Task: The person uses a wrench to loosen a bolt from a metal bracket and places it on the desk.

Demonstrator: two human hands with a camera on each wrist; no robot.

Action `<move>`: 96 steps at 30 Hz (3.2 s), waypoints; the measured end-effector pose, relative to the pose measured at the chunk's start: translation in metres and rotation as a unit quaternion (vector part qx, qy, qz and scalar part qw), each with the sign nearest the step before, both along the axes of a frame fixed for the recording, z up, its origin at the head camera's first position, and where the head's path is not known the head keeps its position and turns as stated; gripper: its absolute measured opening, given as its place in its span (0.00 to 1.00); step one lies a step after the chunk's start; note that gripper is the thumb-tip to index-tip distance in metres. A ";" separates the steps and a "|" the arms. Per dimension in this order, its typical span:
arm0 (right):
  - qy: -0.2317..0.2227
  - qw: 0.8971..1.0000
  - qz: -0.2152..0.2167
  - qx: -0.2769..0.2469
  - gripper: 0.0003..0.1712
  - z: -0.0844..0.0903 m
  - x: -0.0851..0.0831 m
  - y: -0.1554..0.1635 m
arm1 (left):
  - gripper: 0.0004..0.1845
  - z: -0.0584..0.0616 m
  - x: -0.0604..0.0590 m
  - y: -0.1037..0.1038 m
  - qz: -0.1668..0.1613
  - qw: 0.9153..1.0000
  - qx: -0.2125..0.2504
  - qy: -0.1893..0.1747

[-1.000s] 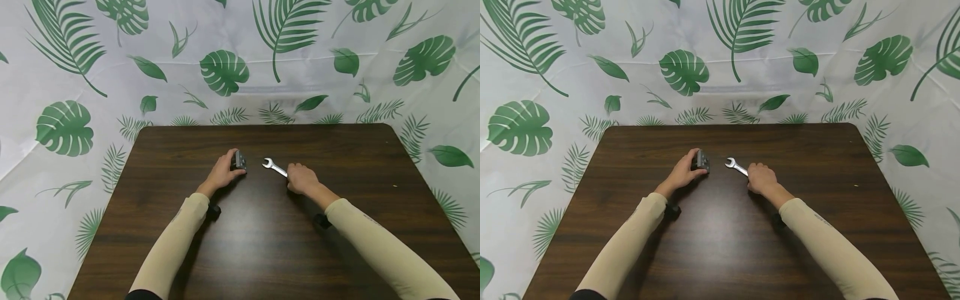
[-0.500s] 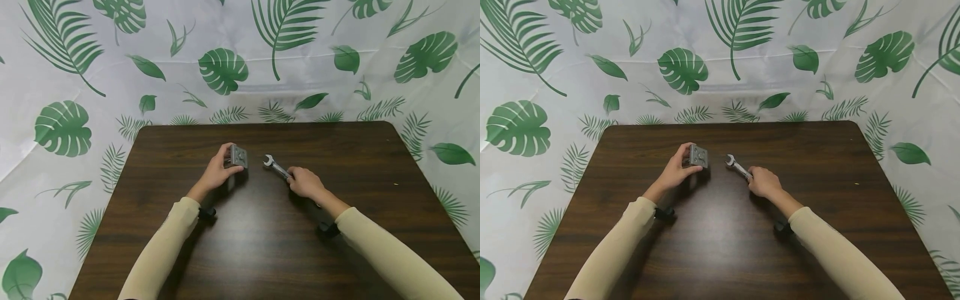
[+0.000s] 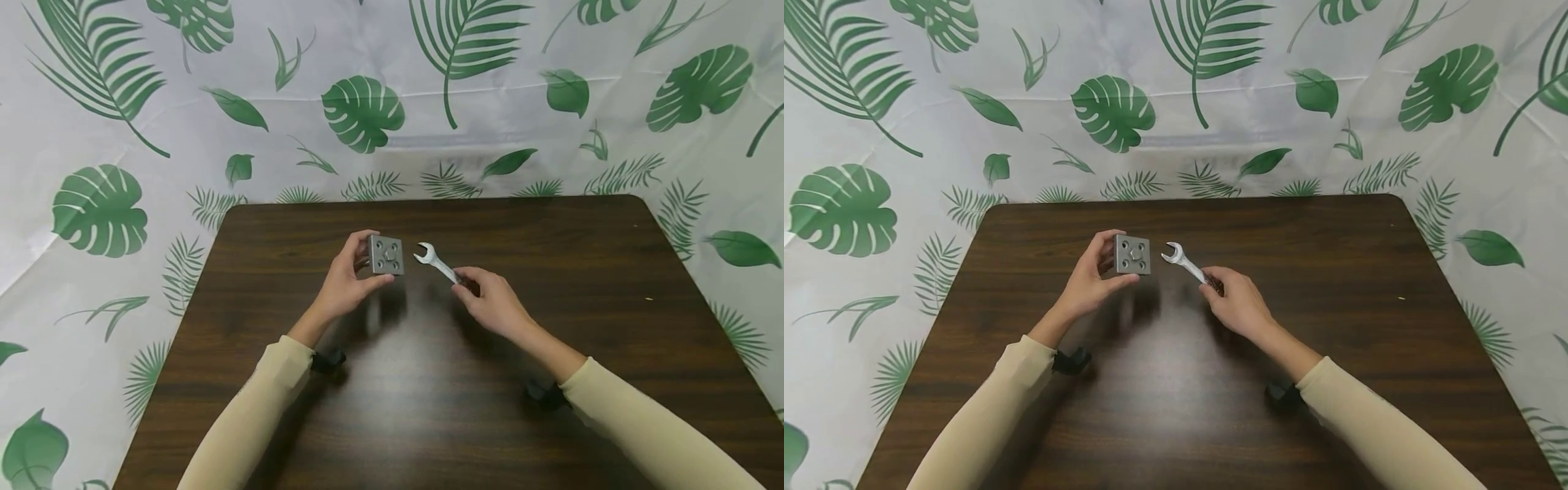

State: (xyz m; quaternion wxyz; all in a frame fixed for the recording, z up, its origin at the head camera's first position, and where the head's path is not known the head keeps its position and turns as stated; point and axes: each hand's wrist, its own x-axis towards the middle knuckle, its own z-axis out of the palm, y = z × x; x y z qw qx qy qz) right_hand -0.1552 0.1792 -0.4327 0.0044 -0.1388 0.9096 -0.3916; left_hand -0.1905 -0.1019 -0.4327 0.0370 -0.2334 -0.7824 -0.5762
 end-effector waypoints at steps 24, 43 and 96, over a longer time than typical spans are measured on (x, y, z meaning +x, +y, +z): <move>0.028 0.994 0.047 -0.095 0.17 0.021 0.036 -0.045 | 0.38 0.050 0.040 0.020 0.055 0.996 0.038 0.060; 0.048 0.994 0.068 -0.073 0.20 0.024 0.030 -0.046 | 0.38 0.052 0.041 0.029 0.048 0.989 0.027 0.134; 0.575 0.623 0.373 0.377 0.23 0.133 -0.093 -0.033 | 0.42 0.016 0.014 0.024 -0.105 0.992 -0.033 0.064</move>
